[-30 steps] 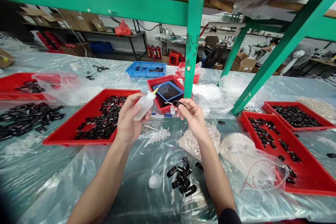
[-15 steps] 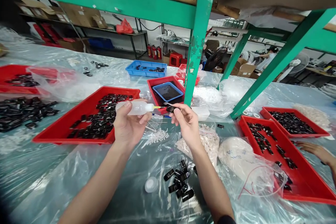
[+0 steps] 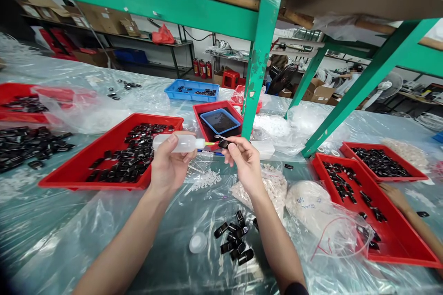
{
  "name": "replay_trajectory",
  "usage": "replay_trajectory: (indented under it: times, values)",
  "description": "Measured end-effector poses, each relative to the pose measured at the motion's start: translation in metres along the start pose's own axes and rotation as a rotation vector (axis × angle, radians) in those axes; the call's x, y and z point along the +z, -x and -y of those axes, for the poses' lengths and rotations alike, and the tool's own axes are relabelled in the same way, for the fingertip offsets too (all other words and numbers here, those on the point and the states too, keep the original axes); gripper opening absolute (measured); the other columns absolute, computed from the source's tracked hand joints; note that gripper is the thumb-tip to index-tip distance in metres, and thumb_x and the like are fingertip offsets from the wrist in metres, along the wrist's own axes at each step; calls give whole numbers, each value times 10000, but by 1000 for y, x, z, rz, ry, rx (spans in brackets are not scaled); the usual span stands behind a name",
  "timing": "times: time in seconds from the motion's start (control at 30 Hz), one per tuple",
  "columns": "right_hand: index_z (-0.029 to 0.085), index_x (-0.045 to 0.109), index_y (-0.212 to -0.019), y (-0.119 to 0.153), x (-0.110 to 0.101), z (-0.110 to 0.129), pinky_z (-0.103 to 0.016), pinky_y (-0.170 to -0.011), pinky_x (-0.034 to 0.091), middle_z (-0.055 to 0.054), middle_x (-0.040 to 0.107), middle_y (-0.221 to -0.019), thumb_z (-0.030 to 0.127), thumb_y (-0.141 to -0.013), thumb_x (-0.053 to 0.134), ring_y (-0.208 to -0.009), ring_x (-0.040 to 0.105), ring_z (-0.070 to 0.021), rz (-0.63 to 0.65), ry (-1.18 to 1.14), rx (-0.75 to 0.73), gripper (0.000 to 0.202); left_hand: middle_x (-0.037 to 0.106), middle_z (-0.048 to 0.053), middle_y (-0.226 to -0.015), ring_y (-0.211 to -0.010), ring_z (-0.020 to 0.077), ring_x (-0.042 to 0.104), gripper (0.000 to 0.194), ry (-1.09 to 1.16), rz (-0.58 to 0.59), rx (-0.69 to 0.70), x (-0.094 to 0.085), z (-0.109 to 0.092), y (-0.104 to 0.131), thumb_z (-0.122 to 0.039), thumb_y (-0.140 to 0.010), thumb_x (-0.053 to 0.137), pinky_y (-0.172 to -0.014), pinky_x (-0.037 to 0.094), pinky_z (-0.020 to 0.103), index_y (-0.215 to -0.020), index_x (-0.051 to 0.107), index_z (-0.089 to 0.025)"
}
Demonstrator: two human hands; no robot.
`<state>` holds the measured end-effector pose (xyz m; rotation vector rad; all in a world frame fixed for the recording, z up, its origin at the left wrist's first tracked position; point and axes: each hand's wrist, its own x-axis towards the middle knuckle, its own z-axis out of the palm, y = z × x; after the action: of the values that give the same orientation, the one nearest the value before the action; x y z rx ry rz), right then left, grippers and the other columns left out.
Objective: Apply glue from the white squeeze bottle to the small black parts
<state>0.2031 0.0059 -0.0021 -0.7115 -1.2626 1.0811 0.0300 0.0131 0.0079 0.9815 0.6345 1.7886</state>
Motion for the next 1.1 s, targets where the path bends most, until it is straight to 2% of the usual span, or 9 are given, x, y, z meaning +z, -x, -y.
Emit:
replay_trajectory:
  times: [0.1,0.23,0.33,0.5,0.67,1.1]
  values:
    - [254,698,-1055,0,0,0,-292,-554,434,11,664,-743,505,-921,739,-592,560,-135,3,8,-10,288,548,-6,-574,-471,64,358,320,-11,-9,17,0,-1,0,-488,-741,791,-430,273,226,-761,762,-170]
    - [256,695,-1052,0,-1,-2,-283,-545,434,12,669,-753,497,-937,725,-593,566,-131,13,12,-39,268,508,-18,-524,-464,64,367,347,9,-30,2,-1,-3,-1,-505,-701,828,-431,281,215,-751,780,-164]
    - [253,714,-1049,0,-2,-1,-270,-544,437,10,682,-761,483,-942,730,-592,571,-122,24,8,-62,254,534,-4,-541,-480,64,390,361,12,-36,14,-1,-4,1,-509,-688,857,-433,287,203,-747,798,-158]
    - [241,751,-1037,1,-3,3,-249,-556,456,4,699,-756,436,-946,746,-600,591,-114,25,33,-101,215,608,20,-617,-487,59,417,312,-27,30,84,-3,-3,3,-482,-731,859,-437,289,197,-783,822,-176]
    - [240,769,-1045,3,-6,8,-247,-564,473,3,691,-724,429,-960,737,-610,609,-124,59,63,-119,211,664,39,-674,-491,67,461,315,-29,97,85,-4,-5,4,-500,-729,855,-426,305,194,-806,834,-195]
    - [276,786,-1077,12,-2,21,-218,-603,502,7,696,-807,328,-992,714,-648,629,-99,79,83,-230,123,657,42,-677,-485,70,475,371,4,107,85,-4,-9,6,-534,-690,869,-398,320,177,-784,827,-178]
